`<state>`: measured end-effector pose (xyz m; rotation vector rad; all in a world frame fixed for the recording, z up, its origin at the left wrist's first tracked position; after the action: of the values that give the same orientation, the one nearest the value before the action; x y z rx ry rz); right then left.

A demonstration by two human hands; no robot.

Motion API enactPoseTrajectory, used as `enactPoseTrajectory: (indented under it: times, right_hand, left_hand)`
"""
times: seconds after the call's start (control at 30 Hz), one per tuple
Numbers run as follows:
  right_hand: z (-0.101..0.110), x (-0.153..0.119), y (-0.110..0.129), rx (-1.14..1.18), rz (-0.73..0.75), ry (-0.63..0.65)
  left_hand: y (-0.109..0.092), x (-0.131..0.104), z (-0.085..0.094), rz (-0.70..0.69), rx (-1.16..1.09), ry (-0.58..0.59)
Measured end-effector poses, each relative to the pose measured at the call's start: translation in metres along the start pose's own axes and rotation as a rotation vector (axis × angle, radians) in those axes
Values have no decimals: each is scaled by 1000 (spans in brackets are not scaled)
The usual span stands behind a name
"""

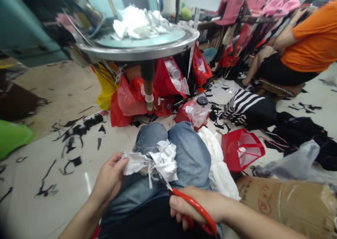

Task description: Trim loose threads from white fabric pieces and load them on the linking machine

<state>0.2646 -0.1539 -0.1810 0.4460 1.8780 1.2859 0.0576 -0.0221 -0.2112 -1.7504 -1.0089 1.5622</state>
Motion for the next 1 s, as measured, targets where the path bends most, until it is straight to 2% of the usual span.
enactPoseTrajectory:
  times: [0.17,0.23,0.33,0.4,0.57,0.67,0.73,0.87,1.0]
  right_hand:
    - [-11,17,-17,440,-190,13]
    - [-21,25,-24,579,-244,77]
    - [-35,33,-41,700,-332,200]
    - [-40,37,-50,730,-365,230]
    - [-38,48,-48,698,-353,146]
    - [-25,53,-44,635,-314,-21]
    - [-19,51,-45,604,-308,-82]
    - [-20,38,-35,556,-199,47]
    - [-17,29,-10,250,-52,161]
  left_hand:
    - [-3,-10,5,-58,-64,-53]
    - [-1,-11,8,-91,-67,-57]
    - [1,-11,16,-161,-48,-71]
    - [2,-11,19,-195,-30,-65]
    - [5,-13,15,-211,-52,-21]
    - [2,-17,14,-222,-121,-32]
    - [-1,-18,16,-231,-185,-67]
    - [1,-16,24,-163,-358,-158]
    - [11,-10,24,-41,-456,-158]
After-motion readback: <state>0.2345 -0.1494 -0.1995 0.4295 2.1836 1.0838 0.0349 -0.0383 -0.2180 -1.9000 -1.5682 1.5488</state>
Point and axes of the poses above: each hand's wrist, its own x-axis towards the middle knuckle, its own z-axis out of the back of the hand, y = z × x, the point moved 10 cm from there along x, towards the middle knuckle, and after that the axes turned 9 degrees about z, right-handed, at the moved point
